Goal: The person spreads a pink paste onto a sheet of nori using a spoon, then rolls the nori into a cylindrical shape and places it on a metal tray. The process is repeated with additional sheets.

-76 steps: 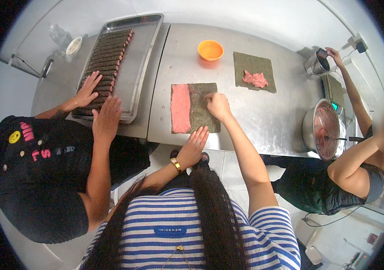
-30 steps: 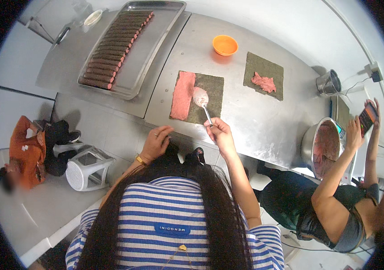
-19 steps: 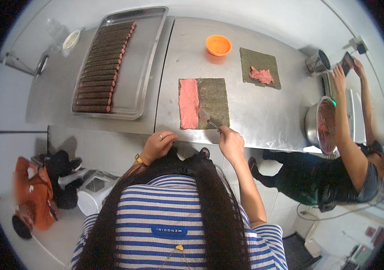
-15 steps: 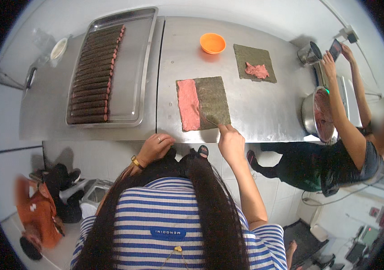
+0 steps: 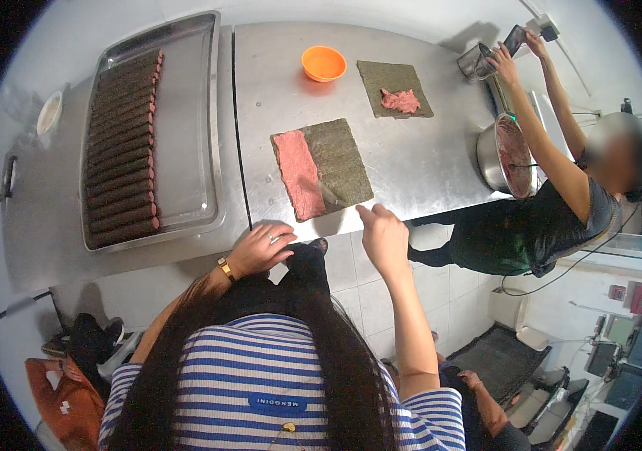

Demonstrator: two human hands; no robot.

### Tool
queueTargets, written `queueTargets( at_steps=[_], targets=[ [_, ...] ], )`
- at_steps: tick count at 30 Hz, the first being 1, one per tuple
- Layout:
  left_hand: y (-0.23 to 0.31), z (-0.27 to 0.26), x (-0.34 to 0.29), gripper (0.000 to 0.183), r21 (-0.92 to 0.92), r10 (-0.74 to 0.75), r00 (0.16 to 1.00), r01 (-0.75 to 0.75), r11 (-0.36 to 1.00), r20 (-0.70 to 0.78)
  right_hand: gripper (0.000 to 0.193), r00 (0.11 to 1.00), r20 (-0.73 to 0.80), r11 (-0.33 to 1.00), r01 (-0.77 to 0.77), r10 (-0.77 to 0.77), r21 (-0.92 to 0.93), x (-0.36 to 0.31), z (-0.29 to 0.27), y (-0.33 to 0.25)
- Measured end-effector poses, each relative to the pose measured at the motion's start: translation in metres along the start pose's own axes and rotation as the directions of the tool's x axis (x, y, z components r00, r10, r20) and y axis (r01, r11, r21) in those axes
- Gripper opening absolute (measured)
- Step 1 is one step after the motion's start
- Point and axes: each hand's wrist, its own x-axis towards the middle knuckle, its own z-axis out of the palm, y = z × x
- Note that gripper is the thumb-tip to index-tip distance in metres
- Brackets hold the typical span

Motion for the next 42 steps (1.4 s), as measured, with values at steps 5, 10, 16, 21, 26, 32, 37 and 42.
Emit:
queueTargets(
  at_steps=[5, 10, 16, 21, 26, 32, 37, 42],
  targets=[
    [0.000, 0.004, 0.000, 0.040, 0.130, 0.005, 1.000, -0.003, 0.991, -0.013, 0.022, 0.978, -0.074, 0.959, -0.177, 0.197, 0.220, 0.031, 0.049, 0.007],
    [-0.003, 0.009, -0.002, 0.039, 0.166, 0.020, 0.999, -0.015, 0.986, -0.027, 0.021, 0.977, -0.115, 0.968, -0.157, 0.182, 0.195, 0.027, 0.072, -0.007],
    [-0.006, 0.014, -0.003, 0.037, 0.186, 0.038, 0.998, -0.028, 0.982, -0.050, 0.033, 0.995, -0.098, 0.999, 0.008, -0.011, -0.031, 0.005, 0.060, -0.031],
    [-0.006, 0.013, -0.002, 0.034, 0.211, 0.055, 0.996, -0.039, 0.977, -0.071, 0.029, 0.992, -0.006, 0.990, 0.122, -0.122, 0.074, 0.006, 0.026, -0.024],
    [-0.004, 0.011, 0.000, 0.025, 0.235, 0.071, 0.993, -0.046, 0.971, -0.098, 0.024, 0.987, -0.162, 0.994, 0.006, 0.011, 0.106, 0.044, 0.044, -0.017],
    [-0.003, 0.008, 0.002, 0.025, 0.237, 0.082, 0.991, -0.056, 0.970, -0.101, 0.032, 0.991, -0.083, 0.994, 0.106, -0.108, -0.029, 0.022, 0.061, -0.029],
    [-0.003, 0.009, 0.002, 0.023, 0.245, 0.084, 0.990, -0.055, 0.968, -0.111, 0.027, 0.993, 0.008, 0.985, 0.119, -0.121, 0.123, 0.005, 0.036, -0.025],
    [-0.003, 0.008, 0.003, 0.023, 0.248, 0.083, 0.993, -0.059, 0.967, -0.086, 0.029, 0.994, -0.112, 0.999, 0.020, -0.015, 0.046, 0.032, 0.049, -0.015]
  ],
)
